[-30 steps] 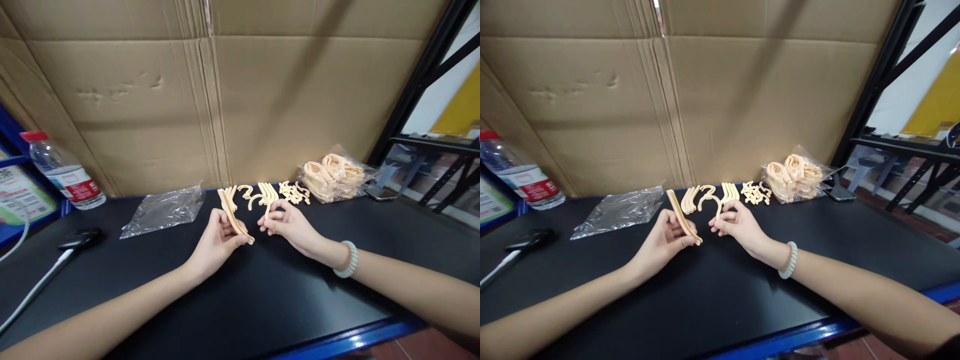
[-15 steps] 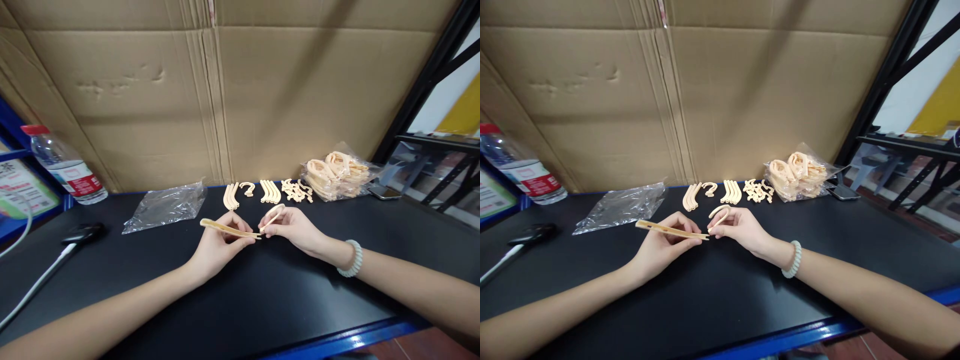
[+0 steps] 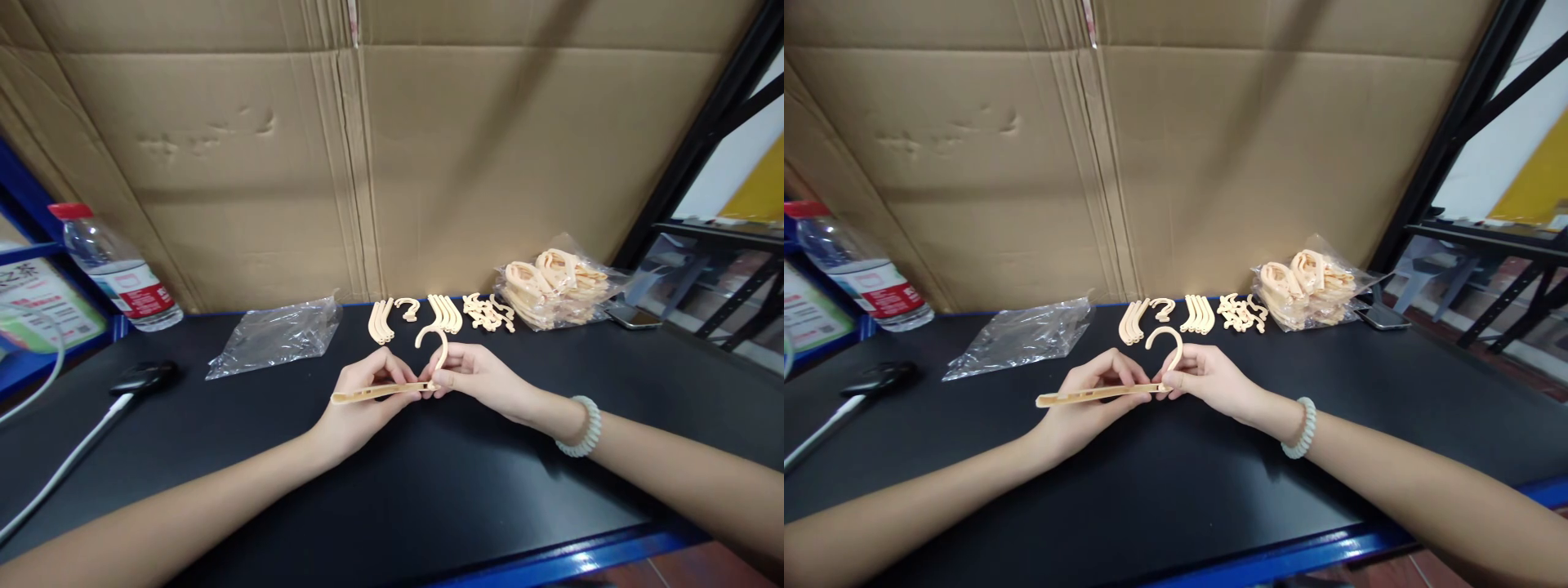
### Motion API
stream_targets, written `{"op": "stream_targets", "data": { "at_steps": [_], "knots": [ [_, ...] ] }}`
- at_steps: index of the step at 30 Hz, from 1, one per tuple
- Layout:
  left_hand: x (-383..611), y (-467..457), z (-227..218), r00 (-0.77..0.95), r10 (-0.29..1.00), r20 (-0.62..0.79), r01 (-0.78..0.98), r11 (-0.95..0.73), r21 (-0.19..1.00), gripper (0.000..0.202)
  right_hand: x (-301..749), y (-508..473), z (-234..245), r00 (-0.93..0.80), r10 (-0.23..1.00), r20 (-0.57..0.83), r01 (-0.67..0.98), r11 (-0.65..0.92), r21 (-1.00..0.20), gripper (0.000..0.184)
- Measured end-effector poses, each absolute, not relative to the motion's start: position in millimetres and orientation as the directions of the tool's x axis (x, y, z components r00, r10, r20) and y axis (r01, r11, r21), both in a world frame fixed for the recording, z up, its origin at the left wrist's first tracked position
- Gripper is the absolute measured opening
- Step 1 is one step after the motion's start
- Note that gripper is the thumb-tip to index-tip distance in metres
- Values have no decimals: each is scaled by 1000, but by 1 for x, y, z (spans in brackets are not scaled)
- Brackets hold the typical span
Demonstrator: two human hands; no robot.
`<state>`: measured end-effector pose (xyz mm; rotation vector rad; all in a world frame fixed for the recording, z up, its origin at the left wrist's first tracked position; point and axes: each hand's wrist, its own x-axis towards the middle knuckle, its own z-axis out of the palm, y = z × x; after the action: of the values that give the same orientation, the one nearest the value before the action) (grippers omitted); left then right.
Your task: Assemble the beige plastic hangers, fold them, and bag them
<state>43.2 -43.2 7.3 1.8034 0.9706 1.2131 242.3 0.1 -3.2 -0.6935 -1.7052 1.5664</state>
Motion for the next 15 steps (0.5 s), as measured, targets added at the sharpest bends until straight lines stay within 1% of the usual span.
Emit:
{"op": "stream_targets", "data": {
  "at_steps": [4,7,11,15],
  "knots": [
    [44,-45,7,281,874,395,141,-445,884,22,239,-2,-4,-586,797,145,-82,120,-989,24],
    [44,-44,5,266,881,392,164,-442,882,23,236,-4,-5,-550,820,161,-94,131,-987,25],
    [44,-42,4,221,895,387,211,-431,877,27,233,-7,-7,-515,832,207,-84,191,-978,23],
    [46,-43,4,203,906,371,167,-405,899,28,230,-10,-7,-489,838,243,-73,238,-969,20]
  ]
}}
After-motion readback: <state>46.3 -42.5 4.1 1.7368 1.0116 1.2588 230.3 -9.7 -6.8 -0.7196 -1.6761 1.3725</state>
